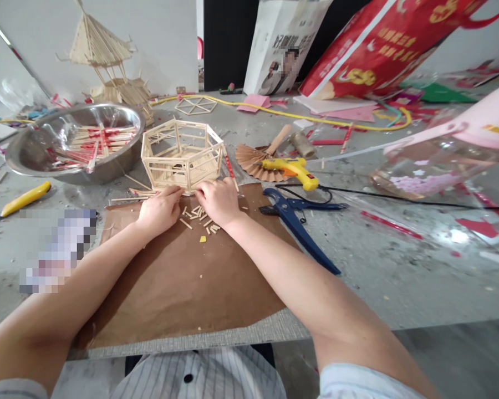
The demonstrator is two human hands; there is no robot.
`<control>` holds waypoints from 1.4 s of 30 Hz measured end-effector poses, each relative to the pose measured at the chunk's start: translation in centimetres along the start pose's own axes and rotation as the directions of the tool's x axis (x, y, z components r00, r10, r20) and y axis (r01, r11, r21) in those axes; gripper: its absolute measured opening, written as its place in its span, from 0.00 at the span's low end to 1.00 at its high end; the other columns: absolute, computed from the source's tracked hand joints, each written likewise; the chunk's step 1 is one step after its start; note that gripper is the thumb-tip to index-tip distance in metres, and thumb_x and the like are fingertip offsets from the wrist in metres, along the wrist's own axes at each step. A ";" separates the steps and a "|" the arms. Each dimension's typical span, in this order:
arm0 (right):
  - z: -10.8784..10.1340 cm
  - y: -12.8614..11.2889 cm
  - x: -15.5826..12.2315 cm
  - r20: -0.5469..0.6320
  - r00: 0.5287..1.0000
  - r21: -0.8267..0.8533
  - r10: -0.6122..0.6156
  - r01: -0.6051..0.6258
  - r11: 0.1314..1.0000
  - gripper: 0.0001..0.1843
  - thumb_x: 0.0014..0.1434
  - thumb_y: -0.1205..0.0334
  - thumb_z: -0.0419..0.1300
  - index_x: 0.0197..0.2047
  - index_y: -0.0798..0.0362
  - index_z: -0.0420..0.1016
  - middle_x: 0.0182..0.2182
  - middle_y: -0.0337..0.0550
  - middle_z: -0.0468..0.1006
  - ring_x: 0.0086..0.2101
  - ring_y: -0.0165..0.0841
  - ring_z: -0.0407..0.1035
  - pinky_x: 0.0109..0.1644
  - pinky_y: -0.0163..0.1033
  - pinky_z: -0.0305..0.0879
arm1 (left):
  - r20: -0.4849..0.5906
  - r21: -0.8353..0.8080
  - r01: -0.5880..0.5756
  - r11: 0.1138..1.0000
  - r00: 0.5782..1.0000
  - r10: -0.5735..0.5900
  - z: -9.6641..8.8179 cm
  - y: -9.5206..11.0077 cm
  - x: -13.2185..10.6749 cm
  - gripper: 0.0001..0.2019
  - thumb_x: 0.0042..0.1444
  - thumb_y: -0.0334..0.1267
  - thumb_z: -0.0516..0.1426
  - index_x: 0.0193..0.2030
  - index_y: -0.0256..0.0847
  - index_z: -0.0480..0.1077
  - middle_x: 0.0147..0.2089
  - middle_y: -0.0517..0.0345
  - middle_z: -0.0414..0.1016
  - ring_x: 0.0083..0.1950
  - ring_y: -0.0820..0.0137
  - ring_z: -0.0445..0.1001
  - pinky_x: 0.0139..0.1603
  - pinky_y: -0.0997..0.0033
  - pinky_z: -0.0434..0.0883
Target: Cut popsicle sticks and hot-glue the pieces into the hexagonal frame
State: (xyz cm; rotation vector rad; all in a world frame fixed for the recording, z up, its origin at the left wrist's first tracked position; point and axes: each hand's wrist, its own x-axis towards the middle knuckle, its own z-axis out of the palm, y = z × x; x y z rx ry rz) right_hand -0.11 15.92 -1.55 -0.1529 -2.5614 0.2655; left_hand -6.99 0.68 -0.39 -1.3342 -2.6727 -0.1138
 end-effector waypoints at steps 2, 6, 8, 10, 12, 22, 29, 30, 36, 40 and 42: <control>0.0 0.0 0.0 0.000 1.000 0.000 0.000 0.000 1.000 0.09 0.57 0.62 0.53 0.30 0.53 0.73 0.30 0.43 0.79 0.30 0.35 0.70 0.39 0.40 0.48 | 0.012 -0.007 0.004 1.000 1.000 -0.004 0.0 0.0 0.0 0.18 0.55 0.33 0.45 0.53 0.45 0.62 0.53 0.54 0.66 0.48 0.65 0.70 0.41 0.66 0.70; 0.1 0.0 0.0 -0.007 1.000 -0.003 0.003 -0.003 1.000 0.10 0.57 0.62 0.53 0.30 0.53 0.73 0.29 0.42 0.79 0.30 0.35 0.70 0.39 0.40 0.48 | 0.014 -0.004 0.004 1.000 1.000 -0.004 -0.1 0.0 0.0 0.18 0.55 0.33 0.45 0.53 0.45 0.62 0.53 0.54 0.66 0.48 0.65 0.70 0.40 0.67 0.69; 0.1 0.0 0.0 -0.010 1.000 0.001 0.001 -0.001 1.000 0.09 0.57 0.62 0.53 0.30 0.53 0.73 0.29 0.42 0.79 0.30 0.34 0.70 0.39 0.40 0.48 | 0.010 0.001 0.000 1.000 1.000 0.000 -0.1 0.1 0.0 0.17 0.55 0.33 0.45 0.52 0.44 0.62 0.53 0.55 0.66 0.47 0.66 0.70 0.39 0.68 0.69; 0.1 0.0 0.0 -0.013 1.000 0.003 0.001 -0.001 1.000 0.09 0.57 0.62 0.53 0.30 0.53 0.73 0.29 0.42 0.79 0.31 0.34 0.70 0.39 0.40 0.48 | 0.007 0.006 -0.001 1.000 1.000 0.001 -0.1 0.1 0.0 0.17 0.55 0.33 0.45 0.51 0.44 0.63 0.53 0.55 0.66 0.47 0.66 0.71 0.39 0.68 0.69; 0.2 0.0 0.0 -0.016 1.000 0.000 0.003 -0.003 1.000 0.09 0.57 0.62 0.53 0.30 0.53 0.73 0.29 0.42 0.79 0.31 0.34 0.70 0.39 0.40 0.47 | 0.006 0.010 -0.001 1.000 1.000 0.001 -0.1 0.1 0.0 0.17 0.55 0.33 0.45 0.51 0.44 0.63 0.53 0.55 0.66 0.47 0.66 0.71 0.39 0.68 0.69; 0.4 0.0 0.1 -0.020 1.000 -0.008 0.000 -0.001 1.000 0.10 0.58 0.61 0.53 0.30 0.53 0.73 0.28 0.42 0.79 0.29 0.33 0.69 0.40 0.40 0.47 | -0.006 0.014 0.007 1.000 1.000 -0.007 0.0 0.1 0.1 0.18 0.55 0.33 0.45 0.51 0.44 0.63 0.52 0.55 0.67 0.46 0.66 0.71 0.39 0.69 0.69; 0.3 0.1 0.0 -0.014 1.000 -0.008 -0.010 0.010 1.000 0.11 0.58 0.60 0.52 0.30 0.52 0.73 0.29 0.41 0.79 0.30 0.33 0.70 0.40 0.40 0.47 | 0.022 0.011 0.032 0.999 0.999 -0.033 -0.3 0.2 0.1 0.17 0.55 0.33 0.45 0.51 0.44 0.63 0.52 0.55 0.68 0.47 0.66 0.71 0.40 0.69 0.69; 0.4 0.1 0.0 -0.014 1.000 -0.010 -0.013 0.012 1.000 0.11 0.58 0.60 0.52 0.30 0.52 0.73 0.29 0.41 0.79 0.30 0.33 0.70 0.40 0.40 0.48 | 0.023 0.012 0.033 0.999 0.999 -0.033 -0.2 0.2 0.2 0.17 0.55 0.33 0.45 0.51 0.44 0.63 0.52 0.55 0.67 0.47 0.66 0.71 0.40 0.69 0.69; 0.5 0.2 0.0 -0.023 1.000 -0.021 -0.021 0.020 1.000 0.11 0.59 0.60 0.52 0.30 0.52 0.73 0.29 0.41 0.79 0.30 0.33 0.70 0.40 0.40 0.48 | 0.016 0.009 0.010 1.000 1.000 -0.010 -0.1 0.1 0.2 0.17 0.55 0.34 0.45 0.51 0.44 0.63 0.51 0.53 0.67 0.46 0.65 0.71 0.39 0.67 0.69; 0.6 0.2 0.0 -0.033 0.999 -0.020 -0.025 0.025 1.000 0.11 0.59 0.60 0.52 0.29 0.52 0.73 0.29 0.41 0.79 0.29 0.33 0.70 0.40 0.40 0.47 | 0.028 0.018 0.021 1.000 0.999 -0.022 -0.2 0.2 0.2 0.17 0.55 0.33 0.45 0.51 0.43 0.63 0.51 0.54 0.67 0.46 0.65 0.72 0.39 0.68 0.69; 0.6 0.2 0.0 -0.039 0.999 -0.019 -0.030 0.029 0.999 0.11 0.58 0.60 0.52 0.29 0.52 0.73 0.29 0.40 0.79 0.30 0.33 0.70 0.40 0.40 0.47 | 0.028 0.017 0.023 1.000 0.999 -0.023 -0.2 0.2 0.2 0.17 0.55 0.33 0.45 0.51 0.44 0.63 0.52 0.54 0.68 0.46 0.65 0.72 0.39 0.68 0.69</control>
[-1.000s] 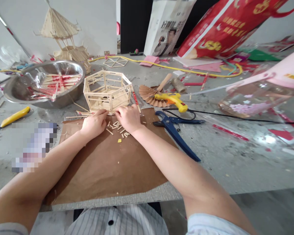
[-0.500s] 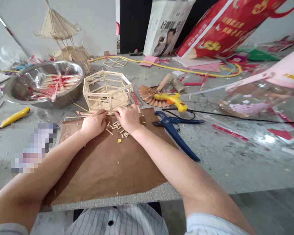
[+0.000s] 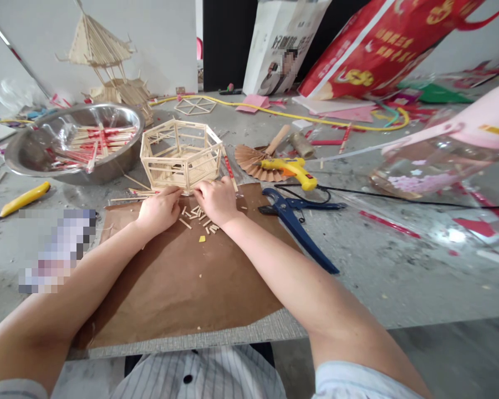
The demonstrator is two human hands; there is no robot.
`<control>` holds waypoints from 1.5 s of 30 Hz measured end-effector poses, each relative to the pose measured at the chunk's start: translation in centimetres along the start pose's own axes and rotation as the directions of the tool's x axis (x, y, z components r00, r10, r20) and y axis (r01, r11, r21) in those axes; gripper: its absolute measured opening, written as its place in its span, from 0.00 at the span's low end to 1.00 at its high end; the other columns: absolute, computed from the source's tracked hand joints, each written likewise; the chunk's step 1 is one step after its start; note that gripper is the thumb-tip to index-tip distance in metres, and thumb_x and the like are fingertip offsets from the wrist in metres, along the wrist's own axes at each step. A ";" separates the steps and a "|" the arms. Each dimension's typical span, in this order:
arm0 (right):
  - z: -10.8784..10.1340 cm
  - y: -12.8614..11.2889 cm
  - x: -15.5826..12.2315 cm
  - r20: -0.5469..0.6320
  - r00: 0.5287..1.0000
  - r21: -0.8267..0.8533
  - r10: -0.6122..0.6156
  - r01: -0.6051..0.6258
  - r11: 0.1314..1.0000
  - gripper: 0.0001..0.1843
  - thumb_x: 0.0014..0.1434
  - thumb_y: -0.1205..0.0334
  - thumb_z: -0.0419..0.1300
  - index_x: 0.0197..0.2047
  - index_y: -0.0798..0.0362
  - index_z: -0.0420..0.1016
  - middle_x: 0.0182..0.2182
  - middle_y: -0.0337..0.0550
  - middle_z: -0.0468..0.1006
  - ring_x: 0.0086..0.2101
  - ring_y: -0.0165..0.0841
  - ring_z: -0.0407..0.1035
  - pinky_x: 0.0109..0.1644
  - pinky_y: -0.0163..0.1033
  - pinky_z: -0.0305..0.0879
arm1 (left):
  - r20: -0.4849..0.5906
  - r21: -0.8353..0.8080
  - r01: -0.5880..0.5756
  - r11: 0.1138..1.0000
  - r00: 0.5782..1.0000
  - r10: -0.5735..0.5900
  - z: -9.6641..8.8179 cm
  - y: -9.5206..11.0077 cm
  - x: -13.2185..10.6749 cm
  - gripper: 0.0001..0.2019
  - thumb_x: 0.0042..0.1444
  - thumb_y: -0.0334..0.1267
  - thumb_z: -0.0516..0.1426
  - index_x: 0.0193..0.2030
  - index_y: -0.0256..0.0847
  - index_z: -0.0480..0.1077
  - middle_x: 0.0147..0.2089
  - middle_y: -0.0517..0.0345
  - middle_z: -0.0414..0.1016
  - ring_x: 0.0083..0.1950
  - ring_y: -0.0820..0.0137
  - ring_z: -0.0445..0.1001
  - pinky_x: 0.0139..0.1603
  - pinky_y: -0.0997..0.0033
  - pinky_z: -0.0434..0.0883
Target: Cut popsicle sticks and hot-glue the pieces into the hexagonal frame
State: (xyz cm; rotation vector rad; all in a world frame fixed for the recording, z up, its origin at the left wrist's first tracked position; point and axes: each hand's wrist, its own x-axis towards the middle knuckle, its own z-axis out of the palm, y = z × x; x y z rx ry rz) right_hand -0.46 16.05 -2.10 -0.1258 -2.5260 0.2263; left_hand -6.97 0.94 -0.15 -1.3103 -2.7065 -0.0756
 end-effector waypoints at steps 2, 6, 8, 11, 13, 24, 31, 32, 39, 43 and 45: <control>0.0 0.0 0.0 -0.002 1.000 0.001 -0.002 0.002 1.000 0.11 0.58 0.60 0.52 0.29 0.52 0.73 0.29 0.40 0.79 0.30 0.33 0.70 0.39 0.40 0.47 | -0.004 -0.004 -0.006 1.000 1.000 0.006 0.0 0.0 0.0 0.17 0.55 0.33 0.45 0.51 0.44 0.63 0.52 0.54 0.67 0.46 0.65 0.72 0.39 0.67 0.69; -0.1 -0.1 0.0 0.004 1.000 0.000 0.001 -0.001 1.000 0.11 0.58 0.60 0.52 0.29 0.52 0.73 0.29 0.40 0.79 0.30 0.33 0.70 0.39 0.40 0.47 | -0.010 0.002 -0.013 1.000 1.000 0.013 0.1 0.0 0.0 0.17 0.55 0.33 0.45 0.51 0.43 0.63 0.52 0.54 0.68 0.45 0.65 0.72 0.39 0.68 0.69; -0.1 -0.1 0.0 0.008 1.000 -0.001 0.005 -0.004 1.000 0.11 0.58 0.60 0.52 0.30 0.52 0.73 0.29 0.41 0.79 0.30 0.33 0.70 0.40 0.40 0.47 | -0.008 0.005 -0.010 1.000 1.000 0.010 0.1 0.0 0.0 0.17 0.55 0.33 0.45 0.51 0.43 0.63 0.52 0.54 0.68 0.45 0.65 0.72 0.39 0.68 0.69; -0.2 -0.1 0.0 0.013 1.000 -0.005 0.012 -0.012 1.000 0.11 0.58 0.60 0.52 0.29 0.52 0.73 0.29 0.41 0.79 0.30 0.33 0.70 0.40 0.40 0.47 | -0.008 -0.001 -0.016 1.000 1.000 0.016 0.1 0.0 0.1 0.18 0.55 0.33 0.45 0.52 0.43 0.63 0.52 0.53 0.67 0.46 0.65 0.72 0.39 0.68 0.69; -0.1 -0.1 0.0 0.014 1.000 -0.005 0.011 -0.011 1.000 0.11 0.58 0.60 0.52 0.29 0.52 0.73 0.29 0.41 0.79 0.30 0.33 0.70 0.40 0.40 0.47 | -0.011 -0.002 -0.018 1.000 1.000 0.018 0.0 0.0 0.1 0.18 0.55 0.33 0.45 0.52 0.43 0.63 0.52 0.53 0.67 0.46 0.65 0.72 0.39 0.67 0.69; 0.0 0.0 0.0 -0.012 1.000 0.011 0.002 -0.002 1.000 0.11 0.58 0.60 0.52 0.30 0.52 0.73 0.29 0.40 0.79 0.29 0.33 0.70 0.40 0.40 0.47 | -0.020 0.020 -0.029 0.999 0.999 0.029 0.0 -0.1 0.1 0.18 0.55 0.34 0.44 0.51 0.42 0.64 0.51 0.54 0.68 0.44 0.64 0.72 0.37 0.67 0.69; 0.3 -0.1 -0.2 -0.037 0.999 0.061 0.039 -0.036 0.997 0.12 0.54 0.59 0.56 0.41 0.54 0.71 0.31 0.42 0.79 0.30 0.35 0.70 0.40 0.40 0.48 | 0.016 0.031 -0.009 0.999 1.000 0.008 0.0 0.0 0.0 0.19 0.55 0.34 0.44 0.53 0.44 0.62 0.53 0.54 0.66 0.46 0.64 0.71 0.39 0.67 0.70; 0.3 -0.1 -0.2 -0.039 0.998 0.072 0.040 -0.037 0.997 0.14 0.54 0.59 0.56 0.43 0.55 0.70 0.31 0.41 0.79 0.29 0.34 0.70 0.40 0.40 0.48 | 0.017 0.031 -0.007 0.999 1.000 0.007 0.0 0.0 0.0 0.19 0.56 0.35 0.44 0.53 0.44 0.62 0.54 0.54 0.66 0.46 0.64 0.71 0.39 0.67 0.70; 0.3 0.0 -0.1 -0.010 0.999 0.047 0.035 -0.035 0.998 0.11 0.55 0.61 0.54 0.41 0.54 0.72 0.30 0.41 0.79 0.29 0.34 0.70 0.40 0.39 0.48 | 0.003 0.035 -0.022 0.999 1.000 0.022 0.0 -0.1 0.0 0.18 0.55 0.34 0.44 0.52 0.43 0.62 0.53 0.54 0.66 0.45 0.64 0.72 0.37 0.66 0.70; 0.3 0.0 -0.1 0.012 1.000 0.006 0.017 -0.017 1.000 0.10 0.57 0.62 0.52 0.33 0.52 0.75 0.27 0.41 0.79 0.28 0.33 0.70 0.40 0.39 0.47 | -0.009 0.038 -0.029 0.999 1.000 0.030 0.1 -0.1 0.0 0.18 0.55 0.34 0.44 0.52 0.43 0.63 0.52 0.55 0.67 0.44 0.64 0.72 0.36 0.66 0.70; 0.3 0.0 -0.1 0.006 1.000 -0.004 0.010 -0.010 1.000 0.11 0.57 0.62 0.52 0.32 0.52 0.75 0.25 0.40 0.79 0.27 0.32 0.70 0.40 0.39 0.47 | -0.004 0.033 -0.026 0.999 1.000 0.027 0.1 -0.1 0.0 0.18 0.55 0.34 0.44 0.52 0.43 0.63 0.52 0.54 0.67 0.44 0.64 0.72 0.37 0.65 0.70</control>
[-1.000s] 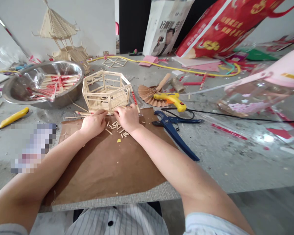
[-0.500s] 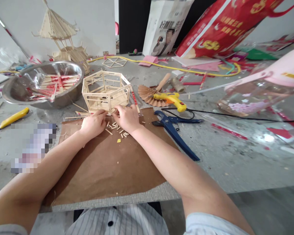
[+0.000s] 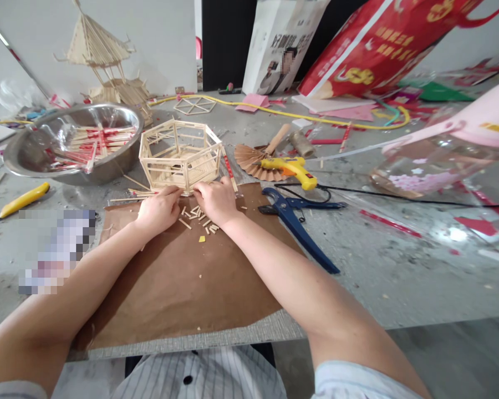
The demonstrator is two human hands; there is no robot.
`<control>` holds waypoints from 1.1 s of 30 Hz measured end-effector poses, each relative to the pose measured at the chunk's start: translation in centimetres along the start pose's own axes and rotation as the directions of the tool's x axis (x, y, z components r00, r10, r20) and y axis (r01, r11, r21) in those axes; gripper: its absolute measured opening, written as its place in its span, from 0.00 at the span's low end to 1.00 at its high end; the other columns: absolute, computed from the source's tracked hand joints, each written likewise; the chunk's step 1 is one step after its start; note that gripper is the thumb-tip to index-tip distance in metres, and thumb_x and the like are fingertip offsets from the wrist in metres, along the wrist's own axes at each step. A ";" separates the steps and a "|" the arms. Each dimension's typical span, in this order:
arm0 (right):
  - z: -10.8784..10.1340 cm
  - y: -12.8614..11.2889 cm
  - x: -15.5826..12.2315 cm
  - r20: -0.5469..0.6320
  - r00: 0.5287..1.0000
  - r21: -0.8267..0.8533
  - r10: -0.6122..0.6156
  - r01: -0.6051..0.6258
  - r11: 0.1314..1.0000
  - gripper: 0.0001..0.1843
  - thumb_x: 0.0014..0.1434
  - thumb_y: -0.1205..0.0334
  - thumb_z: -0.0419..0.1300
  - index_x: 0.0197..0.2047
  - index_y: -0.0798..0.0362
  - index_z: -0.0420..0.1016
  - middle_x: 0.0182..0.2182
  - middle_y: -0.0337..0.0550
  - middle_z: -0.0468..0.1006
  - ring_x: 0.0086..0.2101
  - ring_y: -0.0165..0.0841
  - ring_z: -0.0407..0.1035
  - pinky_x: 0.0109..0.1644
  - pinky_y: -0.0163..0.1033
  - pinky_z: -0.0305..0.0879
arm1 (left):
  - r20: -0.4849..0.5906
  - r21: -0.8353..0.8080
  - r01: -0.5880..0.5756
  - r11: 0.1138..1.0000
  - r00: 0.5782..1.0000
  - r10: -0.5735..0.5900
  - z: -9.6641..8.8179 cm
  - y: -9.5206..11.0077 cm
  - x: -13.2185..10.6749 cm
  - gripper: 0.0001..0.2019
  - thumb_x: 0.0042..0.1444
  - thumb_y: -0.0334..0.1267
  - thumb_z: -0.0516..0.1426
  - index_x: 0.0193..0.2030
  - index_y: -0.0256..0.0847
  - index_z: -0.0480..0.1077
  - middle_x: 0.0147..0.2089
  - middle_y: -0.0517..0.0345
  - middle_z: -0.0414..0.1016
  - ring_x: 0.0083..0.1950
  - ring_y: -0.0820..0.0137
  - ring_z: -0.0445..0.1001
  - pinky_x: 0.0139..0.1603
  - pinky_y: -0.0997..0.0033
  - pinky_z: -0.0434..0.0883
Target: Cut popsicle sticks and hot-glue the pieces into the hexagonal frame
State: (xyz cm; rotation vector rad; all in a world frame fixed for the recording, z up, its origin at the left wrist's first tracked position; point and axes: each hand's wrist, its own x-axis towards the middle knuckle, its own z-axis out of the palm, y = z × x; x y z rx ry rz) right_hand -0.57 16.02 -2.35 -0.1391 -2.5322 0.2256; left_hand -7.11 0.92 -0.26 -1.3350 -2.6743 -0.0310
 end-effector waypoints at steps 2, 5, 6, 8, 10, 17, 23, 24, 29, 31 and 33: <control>0.0 0.0 0.0 -0.006 1.000 -0.007 -0.006 0.006 1.000 0.11 0.58 0.62 0.52 0.31 0.52 0.75 0.24 0.40 0.78 0.26 0.32 0.69 0.40 0.39 0.47 | 0.006 -0.007 0.004 1.000 1.000 -0.004 0.0 0.0 0.0 0.19 0.55 0.34 0.44 0.53 0.44 0.62 0.53 0.54 0.66 0.46 0.64 0.72 0.38 0.66 0.70; 0.0 -0.1 0.0 0.002 1.000 -0.018 -0.007 0.008 1.000 0.12 0.58 0.61 0.52 0.31 0.52 0.75 0.23 0.41 0.78 0.26 0.32 0.69 0.40 0.39 0.47 | 0.011 -0.010 0.004 1.000 1.000 -0.004 0.1 0.0 0.0 0.19 0.55 0.34 0.44 0.53 0.44 0.62 0.53 0.54 0.66 0.46 0.64 0.71 0.39 0.66 0.70; 0.0 -0.1 0.0 0.007 1.000 -0.019 -0.008 0.008 1.000 0.12 0.58 0.61 0.51 0.30 0.53 0.75 0.23 0.41 0.78 0.25 0.32 0.69 0.40 0.39 0.47 | 0.011 -0.008 0.004 1.000 1.000 -0.003 0.1 0.0 0.1 0.19 0.55 0.34 0.44 0.53 0.44 0.62 0.53 0.54 0.66 0.46 0.64 0.71 0.39 0.66 0.70; -0.1 -0.2 0.1 0.015 1.000 -0.016 -0.014 0.015 1.000 0.12 0.58 0.61 0.51 0.31 0.53 0.75 0.23 0.41 0.78 0.25 0.31 0.68 0.40 0.39 0.47 | 0.010 -0.004 0.005 1.000 1.000 -0.005 0.0 0.0 0.1 0.19 0.55 0.35 0.45 0.53 0.44 0.63 0.53 0.55 0.67 0.45 0.64 0.72 0.38 0.67 0.70; -0.1 -0.2 0.1 0.019 1.000 -0.008 -0.022 0.023 1.000 0.12 0.58 0.61 0.51 0.31 0.53 0.75 0.24 0.41 0.78 0.25 0.31 0.68 0.40 0.39 0.47 | 0.015 -0.002 0.011 1.000 1.000 -0.011 0.0 0.1 0.1 0.19 0.55 0.35 0.45 0.52 0.44 0.63 0.52 0.55 0.67 0.45 0.65 0.72 0.37 0.68 0.69; -0.1 -0.2 0.1 0.031 0.999 -0.021 -0.024 0.025 0.999 0.12 0.58 0.61 0.51 0.31 0.53 0.75 0.24 0.41 0.78 0.25 0.32 0.67 0.40 0.39 0.47 | 0.023 -0.005 0.013 1.000 1.000 -0.013 -0.2 0.1 0.1 0.19 0.55 0.35 0.45 0.52 0.43 0.63 0.52 0.55 0.67 0.44 0.65 0.72 0.37 0.68 0.69; -0.4 -0.4 0.2 0.051 0.999 -0.003 -0.018 0.018 1.000 0.12 0.58 0.62 0.52 0.32 0.53 0.76 0.24 0.42 0.79 0.25 0.32 0.67 0.40 0.39 0.47 | 0.016 -0.005 0.007 1.000 1.000 -0.007 -0.2 0.1 0.1 0.19 0.55 0.35 0.44 0.53 0.44 0.63 0.52 0.55 0.67 0.44 0.64 0.72 0.37 0.67 0.69; -0.4 -0.4 0.2 0.053 0.998 -0.003 -0.018 0.018 1.000 0.12 0.58 0.62 0.51 0.32 0.53 0.75 0.24 0.42 0.79 0.25 0.32 0.67 0.40 0.40 0.47 | 0.021 -0.006 0.010 1.000 1.000 -0.010 -0.2 0.1 0.1 0.19 0.55 0.35 0.44 0.53 0.44 0.62 0.52 0.55 0.67 0.45 0.64 0.72 0.38 0.67 0.69; -0.3 -0.3 0.2 0.050 0.999 0.001 -0.021 0.021 1.000 0.12 0.58 0.62 0.51 0.32 0.53 0.75 0.24 0.42 0.78 0.25 0.32 0.67 0.40 0.40 0.47 | 0.034 -0.009 0.019 1.000 0.999 -0.019 -0.4 0.2 0.1 0.20 0.55 0.36 0.44 0.54 0.44 0.62 0.53 0.54 0.67 0.45 0.64 0.71 0.39 0.67 0.69; -0.3 -0.3 0.1 0.045 0.999 0.004 -0.023 0.023 1.000 0.12 0.58 0.62 0.51 0.31 0.53 0.75 0.24 0.41 0.78 0.25 0.32 0.66 0.40 0.39 0.47 | 0.041 -0.012 0.026 1.000 0.999 -0.026 -0.5 0.3 0.1 0.20 0.55 0.36 0.45 0.54 0.44 0.62 0.53 0.54 0.67 0.45 0.65 0.71 0.39 0.67 0.69; -0.3 -0.3 0.1 0.041 0.999 0.004 -0.024 0.024 1.000 0.12 0.58 0.62 0.50 0.31 0.52 0.75 0.24 0.41 0.78 0.25 0.32 0.66 0.40 0.39 0.47 | 0.055 -0.015 0.037 0.999 0.998 -0.036 -0.6 0.4 0.1 0.20 0.55 0.36 0.45 0.54 0.44 0.62 0.53 0.54 0.67 0.46 0.65 0.71 0.40 0.67 0.69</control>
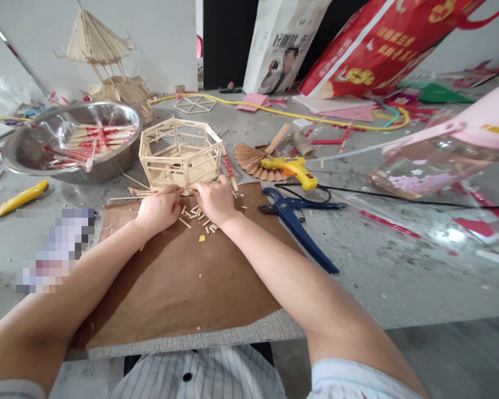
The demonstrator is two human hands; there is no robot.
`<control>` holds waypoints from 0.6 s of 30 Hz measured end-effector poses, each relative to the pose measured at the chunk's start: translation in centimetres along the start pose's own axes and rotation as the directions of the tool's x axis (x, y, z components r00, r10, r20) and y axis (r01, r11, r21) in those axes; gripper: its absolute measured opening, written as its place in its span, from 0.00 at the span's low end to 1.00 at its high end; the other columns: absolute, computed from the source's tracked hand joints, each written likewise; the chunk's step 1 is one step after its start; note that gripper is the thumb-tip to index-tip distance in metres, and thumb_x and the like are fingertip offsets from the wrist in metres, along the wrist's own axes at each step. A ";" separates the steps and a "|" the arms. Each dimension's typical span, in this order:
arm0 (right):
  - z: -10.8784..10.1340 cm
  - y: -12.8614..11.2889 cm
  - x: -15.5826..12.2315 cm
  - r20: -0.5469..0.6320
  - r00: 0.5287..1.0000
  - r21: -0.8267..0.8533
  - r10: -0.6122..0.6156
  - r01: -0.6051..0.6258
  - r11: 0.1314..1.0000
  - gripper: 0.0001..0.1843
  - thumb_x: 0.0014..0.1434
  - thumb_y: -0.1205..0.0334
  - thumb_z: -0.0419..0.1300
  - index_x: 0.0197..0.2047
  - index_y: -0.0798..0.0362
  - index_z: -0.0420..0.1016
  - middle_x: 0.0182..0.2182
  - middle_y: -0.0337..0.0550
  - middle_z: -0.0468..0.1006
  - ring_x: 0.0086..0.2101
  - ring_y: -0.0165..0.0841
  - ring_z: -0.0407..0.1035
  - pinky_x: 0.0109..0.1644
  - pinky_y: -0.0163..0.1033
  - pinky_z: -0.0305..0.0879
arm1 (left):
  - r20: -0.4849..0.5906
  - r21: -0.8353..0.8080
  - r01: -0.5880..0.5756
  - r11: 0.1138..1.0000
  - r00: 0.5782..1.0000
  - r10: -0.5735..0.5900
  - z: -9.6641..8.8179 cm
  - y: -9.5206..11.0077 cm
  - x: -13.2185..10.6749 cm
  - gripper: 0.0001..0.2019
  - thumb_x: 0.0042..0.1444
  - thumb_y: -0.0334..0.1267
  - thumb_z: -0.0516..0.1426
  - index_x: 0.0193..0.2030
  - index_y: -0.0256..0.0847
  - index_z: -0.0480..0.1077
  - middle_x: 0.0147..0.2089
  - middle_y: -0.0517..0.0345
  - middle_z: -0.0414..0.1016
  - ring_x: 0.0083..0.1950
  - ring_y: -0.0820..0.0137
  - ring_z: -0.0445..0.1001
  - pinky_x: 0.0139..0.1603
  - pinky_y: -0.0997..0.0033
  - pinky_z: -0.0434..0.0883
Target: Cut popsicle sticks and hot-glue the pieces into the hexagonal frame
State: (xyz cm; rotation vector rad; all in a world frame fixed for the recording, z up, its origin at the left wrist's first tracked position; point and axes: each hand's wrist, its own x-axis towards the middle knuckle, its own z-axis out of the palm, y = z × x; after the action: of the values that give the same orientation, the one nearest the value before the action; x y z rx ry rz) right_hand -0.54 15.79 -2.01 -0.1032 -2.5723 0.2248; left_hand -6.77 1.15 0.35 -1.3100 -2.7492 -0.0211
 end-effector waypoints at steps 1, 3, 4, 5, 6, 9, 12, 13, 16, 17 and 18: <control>0.0 0.0 0.0 -0.001 1.000 -0.002 0.001 -0.001 1.000 0.12 0.58 0.62 0.50 0.31 0.52 0.75 0.24 0.41 0.78 0.25 0.32 0.66 0.40 0.39 0.47 | 0.003 -0.001 0.004 1.000 1.000 -0.004 0.0 0.0 0.0 0.20 0.55 0.36 0.45 0.54 0.45 0.62 0.53 0.54 0.67 0.46 0.65 0.71 0.40 0.67 0.69; 0.0 0.0 0.0 -0.003 1.000 -0.007 0.003 -0.003 1.000 0.12 0.58 0.62 0.50 0.31 0.53 0.75 0.23 0.41 0.78 0.24 0.32 0.66 0.40 0.40 0.47 | 0.000 0.000 0.002 1.000 1.000 -0.002 0.0 0.0 0.0 0.20 0.55 0.36 0.45 0.54 0.45 0.62 0.53 0.54 0.67 0.46 0.65 0.71 0.40 0.67 0.69; 0.0 0.0 0.0 -0.004 1.000 -0.007 0.003 -0.003 1.000 0.12 0.58 0.62 0.50 0.31 0.53 0.75 0.23 0.41 0.78 0.24 0.32 0.66 0.40 0.40 0.47 | -0.003 0.002 -0.002 1.000 1.000 0.002 0.0 0.0 0.0 0.20 0.55 0.36 0.45 0.54 0.45 0.62 0.53 0.54 0.67 0.46 0.65 0.71 0.40 0.67 0.69; 0.0 0.0 0.0 -0.004 1.000 -0.005 0.000 -0.001 1.000 0.12 0.58 0.62 0.50 0.31 0.52 0.75 0.23 0.41 0.78 0.24 0.32 0.65 0.40 0.40 0.47 | -0.008 0.004 -0.006 1.000 1.000 0.006 0.0 0.0 0.0 0.20 0.55 0.36 0.45 0.54 0.44 0.62 0.53 0.54 0.67 0.45 0.65 0.71 0.39 0.68 0.69; 0.0 0.0 0.0 -0.005 1.000 -0.003 -0.004 0.004 1.000 0.12 0.58 0.62 0.50 0.31 0.52 0.75 0.23 0.41 0.78 0.24 0.32 0.65 0.39 0.40 0.47 | -0.012 0.007 -0.011 1.000 1.000 0.011 0.1 0.0 0.0 0.20 0.55 0.36 0.45 0.54 0.44 0.62 0.53 0.54 0.67 0.45 0.65 0.71 0.39 0.68 0.69; 0.0 0.0 0.1 -0.003 1.000 -0.002 -0.009 0.009 1.000 0.12 0.58 0.62 0.50 0.31 0.52 0.75 0.23 0.41 0.78 0.24 0.32 0.65 0.39 0.40 0.47 | -0.022 0.013 -0.024 1.000 0.999 0.025 0.2 -0.1 0.0 0.19 0.55 0.36 0.45 0.54 0.44 0.62 0.52 0.55 0.67 0.45 0.65 0.71 0.38 0.68 0.69; 0.0 0.0 0.1 0.002 1.000 -0.007 0.000 0.000 1.000 0.13 0.58 0.62 0.51 0.32 0.53 0.75 0.23 0.42 0.78 0.24 0.32 0.65 0.39 0.40 0.47 | -0.031 0.014 -0.030 0.999 0.999 0.030 0.2 -0.2 0.0 0.19 0.54 0.36 0.45 0.53 0.44 0.63 0.52 0.55 0.68 0.44 0.65 0.72 0.37 0.68 0.69; 0.1 0.0 0.1 0.001 1.000 -0.007 0.002 -0.002 1.000 0.13 0.58 0.62 0.51 0.32 0.53 0.75 0.23 0.42 0.78 0.24 0.32 0.65 0.39 0.40 0.47 | -0.035 0.013 -0.031 0.999 0.999 0.031 0.2 -0.2 0.0 0.19 0.54 0.36 0.45 0.53 0.44 0.63 0.52 0.55 0.68 0.44 0.65 0.72 0.37 0.68 0.69; 0.1 0.0 0.0 -0.010 1.000 -0.002 -0.001 0.001 1.000 0.13 0.59 0.62 0.50 0.32 0.53 0.75 0.23 0.42 0.77 0.24 0.32 0.64 0.40 0.40 0.47 | -0.032 0.008 -0.030 1.000 0.999 0.030 0.2 -0.2 0.0 0.19 0.54 0.36 0.45 0.53 0.43 0.62 0.52 0.55 0.67 0.45 0.65 0.71 0.37 0.68 0.69; 0.2 0.0 0.0 -0.013 1.000 0.003 -0.002 0.002 1.000 0.13 0.59 0.62 0.50 0.32 0.52 0.75 0.23 0.41 0.77 0.24 0.32 0.64 0.40 0.40 0.47 | -0.028 0.005 -0.028 1.000 0.999 0.028 0.2 -0.2 0.0 0.19 0.54 0.36 0.45 0.53 0.44 0.62 0.52 0.55 0.67 0.45 0.65 0.71 0.38 0.68 0.69; 0.2 0.0 0.0 -0.015 1.000 0.009 -0.001 0.001 1.000 0.13 0.59 0.61 0.50 0.32 0.52 0.75 0.23 0.41 0.77 0.24 0.32 0.64 0.40 0.40 0.47 | -0.023 0.003 -0.026 1.000 0.999 0.026 0.2 -0.1 0.0 0.19 0.54 0.36 0.45 0.53 0.44 0.62 0.52 0.55 0.67 0.45 0.65 0.71 0.38 0.69 0.69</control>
State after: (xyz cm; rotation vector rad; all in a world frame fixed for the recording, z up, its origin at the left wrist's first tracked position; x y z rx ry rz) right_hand -0.66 15.76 -2.15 -0.0999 -2.5562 0.2342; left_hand -6.92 1.10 0.17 -1.3363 -2.7121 -0.0302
